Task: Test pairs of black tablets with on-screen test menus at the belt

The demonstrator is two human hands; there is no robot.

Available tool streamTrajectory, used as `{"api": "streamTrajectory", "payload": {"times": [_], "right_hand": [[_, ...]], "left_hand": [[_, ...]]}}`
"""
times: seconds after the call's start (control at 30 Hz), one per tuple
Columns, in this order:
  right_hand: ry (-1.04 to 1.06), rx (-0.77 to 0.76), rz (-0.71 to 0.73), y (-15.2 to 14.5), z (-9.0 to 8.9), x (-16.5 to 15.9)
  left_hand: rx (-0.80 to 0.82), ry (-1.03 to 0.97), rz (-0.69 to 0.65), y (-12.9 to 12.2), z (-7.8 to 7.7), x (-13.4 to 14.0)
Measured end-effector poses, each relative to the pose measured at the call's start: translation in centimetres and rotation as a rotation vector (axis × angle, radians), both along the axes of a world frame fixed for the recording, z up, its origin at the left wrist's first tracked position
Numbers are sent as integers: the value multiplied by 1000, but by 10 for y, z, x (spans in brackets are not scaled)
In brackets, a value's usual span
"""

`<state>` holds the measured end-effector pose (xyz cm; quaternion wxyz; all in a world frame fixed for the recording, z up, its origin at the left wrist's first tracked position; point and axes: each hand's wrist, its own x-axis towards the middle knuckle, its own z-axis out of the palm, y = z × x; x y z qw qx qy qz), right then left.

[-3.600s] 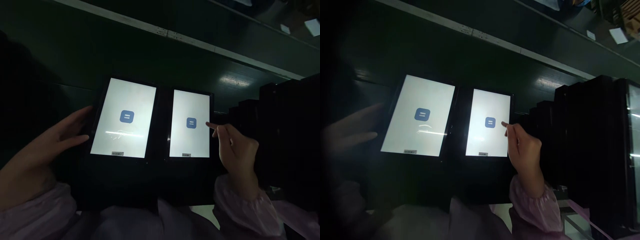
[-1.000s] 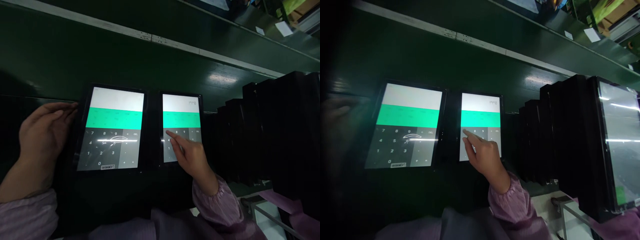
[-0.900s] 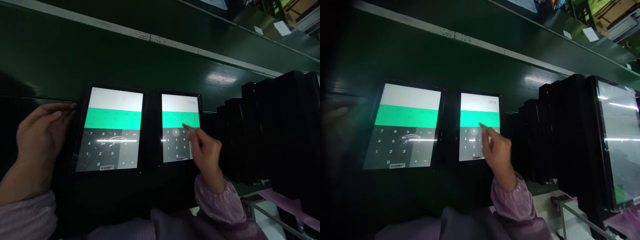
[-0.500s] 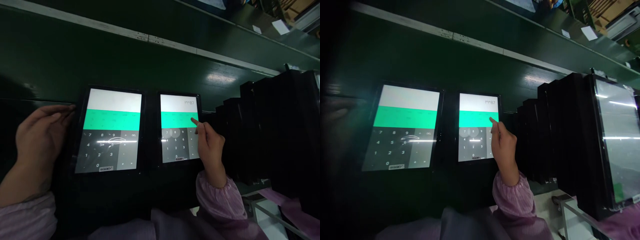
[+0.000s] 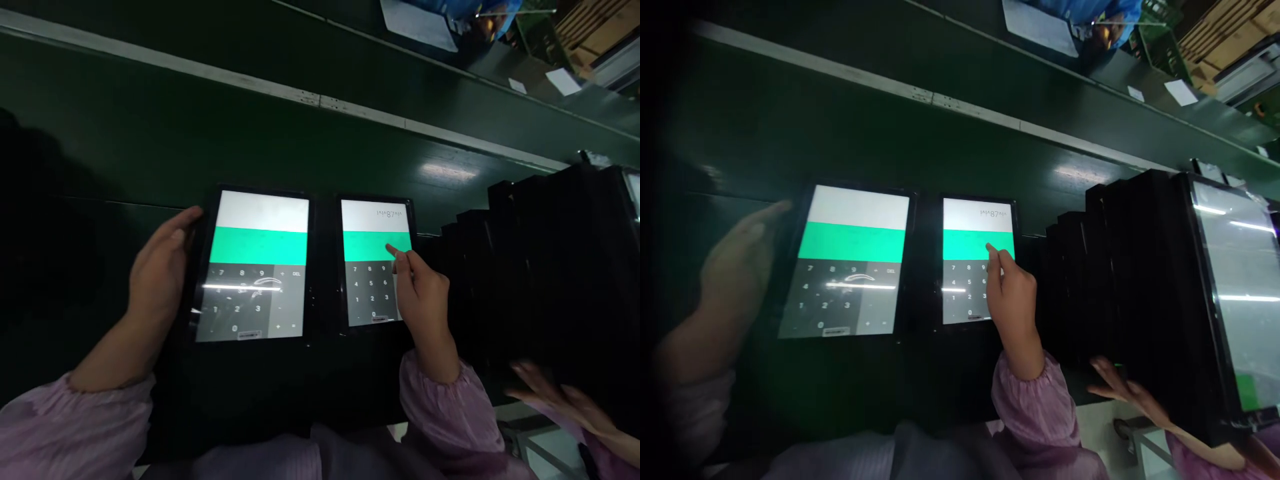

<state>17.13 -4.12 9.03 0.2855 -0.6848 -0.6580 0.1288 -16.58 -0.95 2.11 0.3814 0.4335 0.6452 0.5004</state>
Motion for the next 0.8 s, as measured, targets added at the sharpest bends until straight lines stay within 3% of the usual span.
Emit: {"api": "streamTrajectory", "payload": {"times": [0.07, 0.23, 0.33, 0.43, 0.63, 0.8], "right_hand": [[30, 8, 33, -3, 2, -22], [76, -62, 374, -7, -10, -87], [21, -124, 418, 0, -22, -108], [-53, -162, 424, 6, -28, -112], [-1, -99, 264, 8, -26, -107], [-52, -102, 395, 8, -28, -112]], "left_hand": [[10, -15, -26, -7, -3, 3], [19, 103, -107, -13, -5, 3], [-44, -13, -86, -14, -5, -1], [-116, -71, -72, -16, -6, -2], [-156, -9, -96, -18, -10, -2], [-186, 8, -127, -17, -11, -7]]}}
